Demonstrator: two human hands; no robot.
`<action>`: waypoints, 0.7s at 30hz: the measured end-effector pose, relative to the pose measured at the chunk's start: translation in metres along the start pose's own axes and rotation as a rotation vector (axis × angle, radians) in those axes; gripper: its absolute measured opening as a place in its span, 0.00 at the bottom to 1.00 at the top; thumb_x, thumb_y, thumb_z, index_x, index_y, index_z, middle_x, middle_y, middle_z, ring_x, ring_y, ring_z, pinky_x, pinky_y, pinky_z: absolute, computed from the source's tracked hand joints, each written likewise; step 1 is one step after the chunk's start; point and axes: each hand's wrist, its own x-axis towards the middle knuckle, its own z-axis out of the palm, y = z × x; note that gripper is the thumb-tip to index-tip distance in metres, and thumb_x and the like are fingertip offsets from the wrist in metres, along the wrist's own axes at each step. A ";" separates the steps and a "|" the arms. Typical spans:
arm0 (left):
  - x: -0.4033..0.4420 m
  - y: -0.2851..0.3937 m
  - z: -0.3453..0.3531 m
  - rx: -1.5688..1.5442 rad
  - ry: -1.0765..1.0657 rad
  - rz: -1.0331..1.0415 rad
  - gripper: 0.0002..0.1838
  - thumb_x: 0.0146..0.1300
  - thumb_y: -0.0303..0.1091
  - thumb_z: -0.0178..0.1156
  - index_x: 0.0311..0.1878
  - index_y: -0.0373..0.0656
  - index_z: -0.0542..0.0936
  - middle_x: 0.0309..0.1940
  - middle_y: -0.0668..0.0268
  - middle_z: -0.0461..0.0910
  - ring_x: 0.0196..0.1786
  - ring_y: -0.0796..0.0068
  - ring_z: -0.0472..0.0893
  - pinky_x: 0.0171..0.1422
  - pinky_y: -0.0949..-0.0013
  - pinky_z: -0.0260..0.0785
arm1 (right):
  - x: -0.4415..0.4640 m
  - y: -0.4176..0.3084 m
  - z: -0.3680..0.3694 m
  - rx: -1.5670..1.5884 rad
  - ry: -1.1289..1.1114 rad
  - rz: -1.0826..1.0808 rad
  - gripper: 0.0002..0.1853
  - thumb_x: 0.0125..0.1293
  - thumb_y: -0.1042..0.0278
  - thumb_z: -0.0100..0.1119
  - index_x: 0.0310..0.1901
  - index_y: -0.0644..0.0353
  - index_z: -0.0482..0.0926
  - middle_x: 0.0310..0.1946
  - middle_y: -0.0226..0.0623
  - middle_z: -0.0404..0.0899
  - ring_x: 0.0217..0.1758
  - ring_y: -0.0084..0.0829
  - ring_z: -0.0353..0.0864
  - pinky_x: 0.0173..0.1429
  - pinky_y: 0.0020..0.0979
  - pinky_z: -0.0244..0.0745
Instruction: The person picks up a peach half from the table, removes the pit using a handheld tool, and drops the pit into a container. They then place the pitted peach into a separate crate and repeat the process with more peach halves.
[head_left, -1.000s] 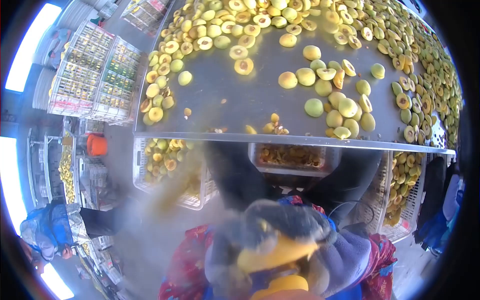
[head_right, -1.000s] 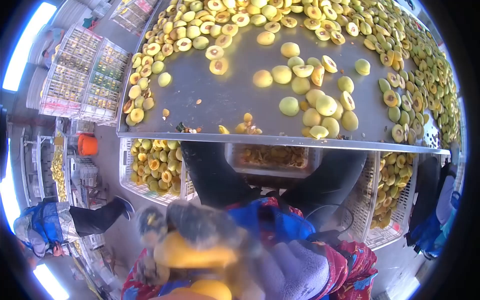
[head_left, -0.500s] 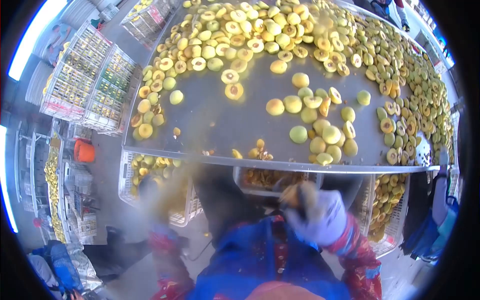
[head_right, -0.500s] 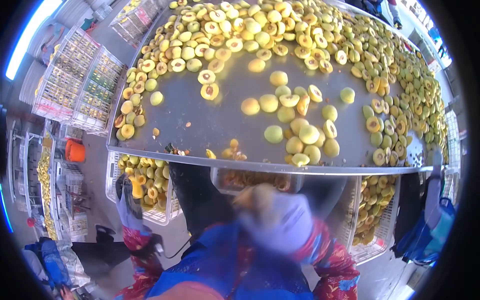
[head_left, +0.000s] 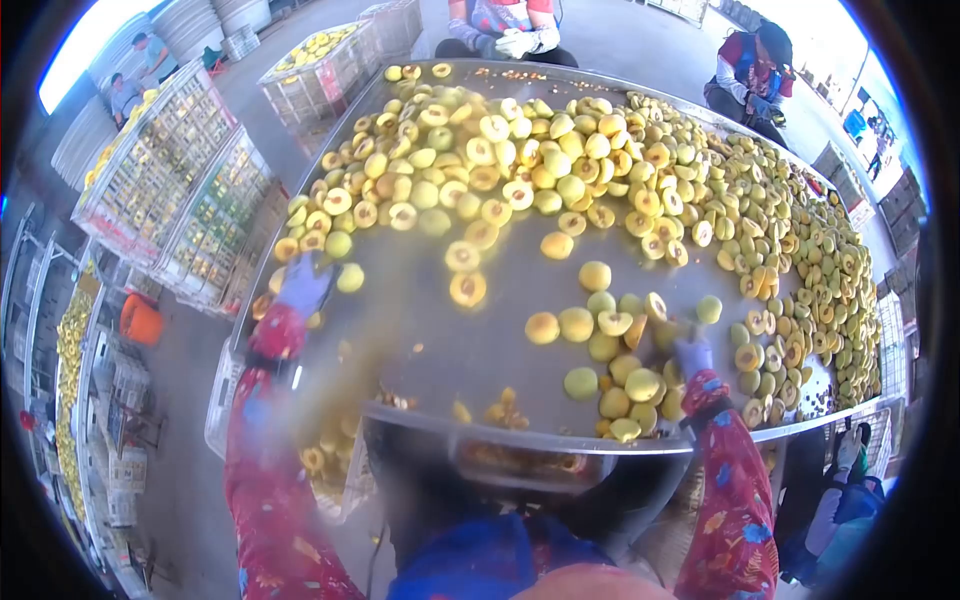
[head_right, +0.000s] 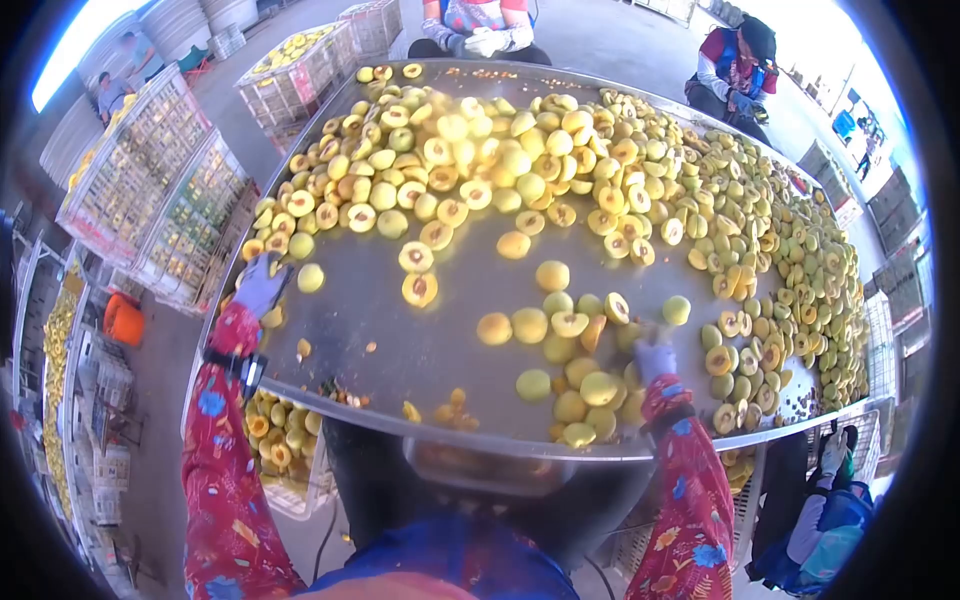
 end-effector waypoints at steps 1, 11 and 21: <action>0.035 0.000 0.021 0.052 0.027 0.035 0.33 0.63 0.58 0.56 0.62 0.42 0.71 0.59 0.43 0.71 0.64 0.43 0.68 0.69 0.50 0.59 | -0.014 -0.027 0.006 -0.109 -0.078 -0.091 0.29 0.55 0.58 0.62 0.58 0.61 0.74 0.49 0.55 0.79 0.53 0.52 0.79 0.58 0.44 0.72; 0.319 0.027 0.177 0.195 0.148 0.209 0.37 0.65 0.61 0.51 0.72 0.51 0.63 0.68 0.52 0.65 0.72 0.47 0.60 0.75 0.48 0.50 | 0.084 -0.117 0.002 -0.242 0.010 -0.549 0.28 0.52 0.63 0.64 0.57 0.58 0.74 0.49 0.51 0.77 0.52 0.52 0.77 0.58 0.44 0.71; 0.293 0.088 0.121 -0.092 0.183 0.034 0.30 0.64 0.50 0.60 0.67 0.53 0.71 0.65 0.49 0.66 0.70 0.48 0.61 0.73 0.58 0.56 | 0.244 -0.263 0.143 -0.189 -0.018 -0.772 0.23 0.59 0.55 0.57 0.57 0.50 0.75 0.55 0.47 0.74 0.61 0.51 0.71 0.65 0.46 0.66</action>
